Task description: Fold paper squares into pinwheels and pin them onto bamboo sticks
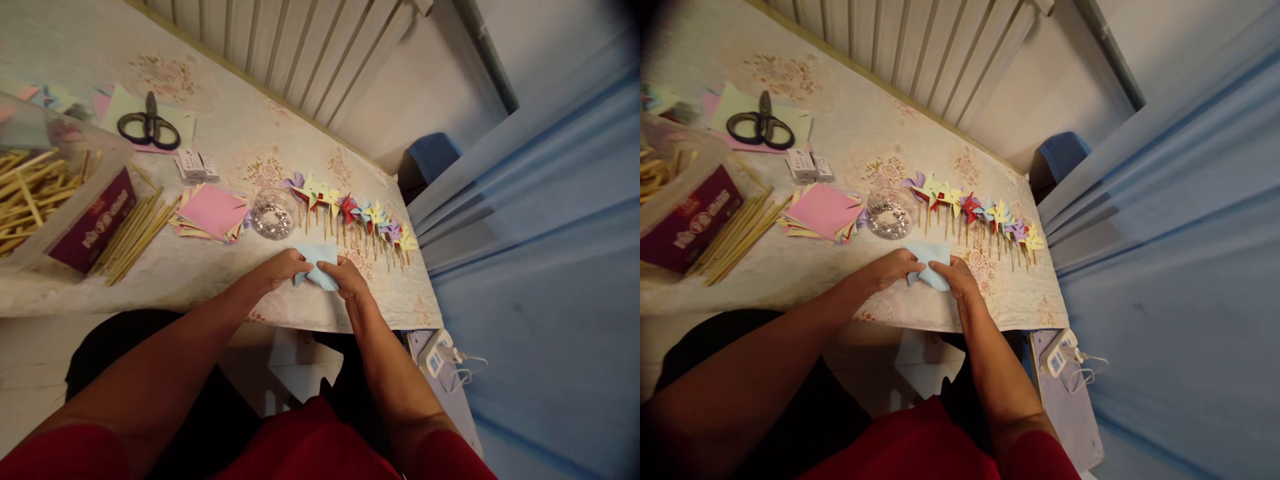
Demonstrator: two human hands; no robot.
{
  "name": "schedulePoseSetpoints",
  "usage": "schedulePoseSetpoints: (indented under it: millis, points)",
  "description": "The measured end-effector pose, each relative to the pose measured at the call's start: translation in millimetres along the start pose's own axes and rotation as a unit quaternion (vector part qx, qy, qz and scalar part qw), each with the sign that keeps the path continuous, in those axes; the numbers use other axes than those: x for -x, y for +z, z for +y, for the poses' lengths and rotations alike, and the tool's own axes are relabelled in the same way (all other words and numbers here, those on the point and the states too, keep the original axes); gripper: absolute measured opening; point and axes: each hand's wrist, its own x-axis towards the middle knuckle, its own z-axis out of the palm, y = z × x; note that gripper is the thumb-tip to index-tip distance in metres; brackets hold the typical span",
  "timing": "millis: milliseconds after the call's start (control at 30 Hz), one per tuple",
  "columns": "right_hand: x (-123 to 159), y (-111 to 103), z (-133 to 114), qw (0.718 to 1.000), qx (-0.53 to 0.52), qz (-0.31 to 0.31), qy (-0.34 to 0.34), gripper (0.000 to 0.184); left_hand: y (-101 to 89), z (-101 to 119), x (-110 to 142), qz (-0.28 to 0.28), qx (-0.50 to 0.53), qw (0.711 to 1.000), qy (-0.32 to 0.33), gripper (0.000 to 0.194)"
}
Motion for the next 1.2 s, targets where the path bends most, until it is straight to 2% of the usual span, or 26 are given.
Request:
schedulePoseSetpoints:
  millis: [200, 367, 467, 567, 667, 833, 933, 1067, 1200]
  points:
    - [-2.5, -1.3, 3.2, 0.999, 0.038, 0.001, -0.014, 0.034, 1.1, 5.8, 3.2, -0.008, -0.039, 0.999, -0.004, 0.012]
    - [-0.9, -3.0, 6.0, 0.997, 0.066, -0.027, -0.037, 0.032, 2.1, 5.8, 3.9, -0.007, -0.048, 0.999, -0.004, 0.009]
    - [-2.1, -4.0, 11.3, 0.996, 0.068, -0.023, -0.052, 0.031, 1.8, 3.7, 3.7, -0.007, -0.036, 0.999, -0.01, 0.01]
    - [-4.3, -2.4, 16.3, 0.997, 0.036, 0.0, -0.075, 0.03, 0.8, 0.9, 3.5, -0.017, 0.031, 0.999, -0.011, 0.015]
    - [-6.6, 2.6, 17.7, 0.994, -0.035, 0.037, -0.094, 0.032, -0.4, -1.7, 2.0, -0.006, 0.127, 0.992, -0.017, 0.031]
    - [-10.3, 14.5, 14.7, 0.972, -0.134, 0.121, -0.149, 0.033, -1.3, -2.9, -2.9, 0.025, 0.235, 0.969, -0.072, 0.048]
    - [-12.4, 20.7, 14.0, 0.957, -0.177, 0.156, -0.171, 0.035, 1.6, -3.6, -2.7, 0.026, 0.264, 0.962, -0.063, 0.044]
    - [-14.9, 27.2, 17.7, 0.95, -0.181, 0.19, -0.172, 0.034, 9.3, -8.2, 0.7, 0.018, 0.268, 0.963, -0.011, 0.027]
    - [-16.1, 36.5, 23.7, 0.951, -0.167, 0.199, -0.17, 0.032, 15.4, -12.0, 1.4, 0.056, 0.248, 0.967, 0.031, 0.027]
